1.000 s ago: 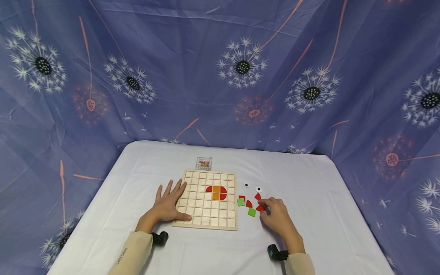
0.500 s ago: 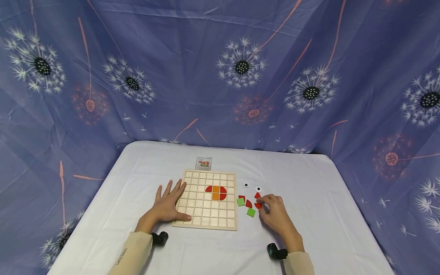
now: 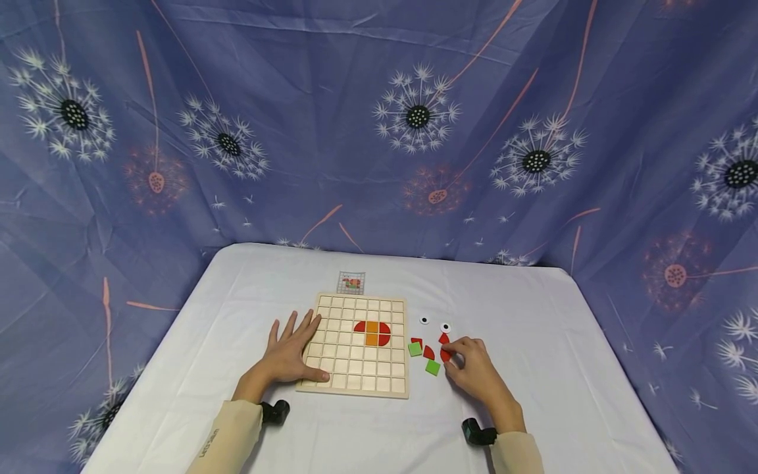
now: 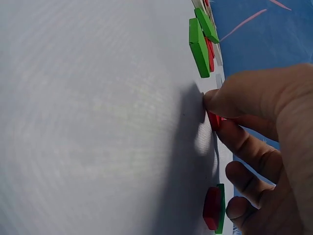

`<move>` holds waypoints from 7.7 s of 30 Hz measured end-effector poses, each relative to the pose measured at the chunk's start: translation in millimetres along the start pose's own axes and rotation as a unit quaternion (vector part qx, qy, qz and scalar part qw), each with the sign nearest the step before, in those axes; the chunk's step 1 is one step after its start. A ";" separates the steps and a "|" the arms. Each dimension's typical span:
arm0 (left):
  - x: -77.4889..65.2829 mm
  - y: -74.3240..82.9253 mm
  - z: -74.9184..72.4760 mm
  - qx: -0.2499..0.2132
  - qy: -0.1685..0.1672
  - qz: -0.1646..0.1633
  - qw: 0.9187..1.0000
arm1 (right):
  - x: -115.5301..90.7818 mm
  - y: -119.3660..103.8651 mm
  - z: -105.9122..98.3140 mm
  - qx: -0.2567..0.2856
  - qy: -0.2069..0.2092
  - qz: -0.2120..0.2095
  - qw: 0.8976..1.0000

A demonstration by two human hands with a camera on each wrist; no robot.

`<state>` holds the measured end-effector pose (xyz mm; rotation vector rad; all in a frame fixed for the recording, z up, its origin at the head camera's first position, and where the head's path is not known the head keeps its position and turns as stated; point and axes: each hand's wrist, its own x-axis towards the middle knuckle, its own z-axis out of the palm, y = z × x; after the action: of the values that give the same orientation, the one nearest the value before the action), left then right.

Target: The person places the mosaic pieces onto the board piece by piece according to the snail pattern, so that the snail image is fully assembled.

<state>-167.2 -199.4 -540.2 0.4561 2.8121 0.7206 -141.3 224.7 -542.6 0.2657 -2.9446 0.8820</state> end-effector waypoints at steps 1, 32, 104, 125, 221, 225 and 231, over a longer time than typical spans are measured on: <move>-0.1 0.1 0.0 0.000 0.000 0.000 1.000 | 0.1 0.0 -0.1 0.001 0.000 0.000 1.000; -1.1 -1.0 1.3 -0.001 0.001 -0.001 1.000 | 52.9 -62.0 21.5 0.018 -0.053 -0.096 0.994; 2.7 0.0 1.5 -0.003 -0.007 -0.009 1.000 | 81.2 -121.4 75.7 -0.024 -0.109 -0.170 0.979; -0.3 0.2 2.5 -0.002 0.006 0.001 1.000 | 72.9 -113.9 66.3 0.019 -0.084 -0.162 0.983; -1.7 -0.4 0.3 -0.012 0.005 0.001 1.000 | 41.1 -59.6 29.2 0.053 0.033 -0.014 0.998; -0.5 -0.2 2.7 -0.010 0.005 -0.002 1.000 | 40.9 -59.6 30.9 0.050 0.026 -0.027 0.998; 3.7 -2.6 5.2 -0.004 0.004 -0.002 1.000 | 40.2 -62.4 32.5 0.043 0.024 -0.046 0.998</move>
<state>-169.9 -198.1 -546.4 0.4468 2.8154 0.7355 -169.8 149.6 -531.9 0.3744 -2.8287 0.9892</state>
